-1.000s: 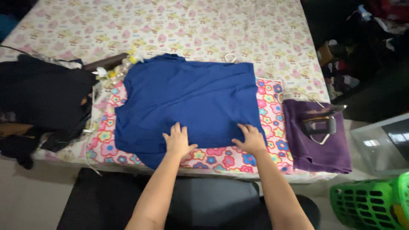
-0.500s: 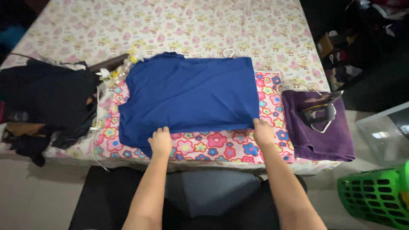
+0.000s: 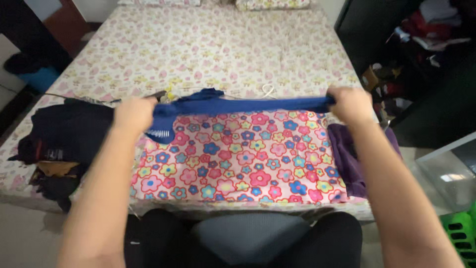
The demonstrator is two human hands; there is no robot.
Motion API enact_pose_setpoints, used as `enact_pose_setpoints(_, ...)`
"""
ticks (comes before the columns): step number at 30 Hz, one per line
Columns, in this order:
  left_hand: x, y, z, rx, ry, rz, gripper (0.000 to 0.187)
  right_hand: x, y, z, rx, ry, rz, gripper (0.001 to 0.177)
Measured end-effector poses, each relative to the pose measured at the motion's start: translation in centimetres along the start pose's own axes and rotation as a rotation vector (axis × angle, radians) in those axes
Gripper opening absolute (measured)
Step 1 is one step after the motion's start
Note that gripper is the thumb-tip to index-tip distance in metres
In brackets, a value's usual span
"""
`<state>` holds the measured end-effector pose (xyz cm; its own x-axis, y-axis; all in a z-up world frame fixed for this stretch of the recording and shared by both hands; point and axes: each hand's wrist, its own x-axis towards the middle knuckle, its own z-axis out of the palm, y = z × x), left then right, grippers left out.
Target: The person transfers laundry from a basket to a bed and folds a blue shirt and a black garment by hand.
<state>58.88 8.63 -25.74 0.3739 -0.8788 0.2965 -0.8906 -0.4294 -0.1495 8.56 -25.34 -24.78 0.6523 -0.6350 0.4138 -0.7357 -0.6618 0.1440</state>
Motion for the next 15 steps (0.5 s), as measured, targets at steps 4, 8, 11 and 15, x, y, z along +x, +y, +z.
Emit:
enact_pose_setpoints(4, 4.8, -4.1, -10.0, 0.107, 0.087, 0.082, 0.028, 4.9, 1.8, -8.1, -0.086, 0.154, -0.005, 0.027)
enact_pose_setpoints(8, 8.0, -6.8, -19.0, 0.226, -0.068, -0.095, 0.034, 7.8, 4.5, -13.8, -0.22, 0.281, 0.061, 0.031)
enact_pose_setpoints(11, 10.9, -11.5, -21.3, 0.284, 0.075, 0.008, 0.044, 8.8, 6.8, -16.8, -0.168, 0.198, 0.214, 0.031)
enact_pose_setpoints(15, 17.6, -19.2, -20.1, 0.06, 0.315, 0.099, 0.057, 9.4, 9.7, -18.9, 0.049, 0.273, 0.274, 0.029)
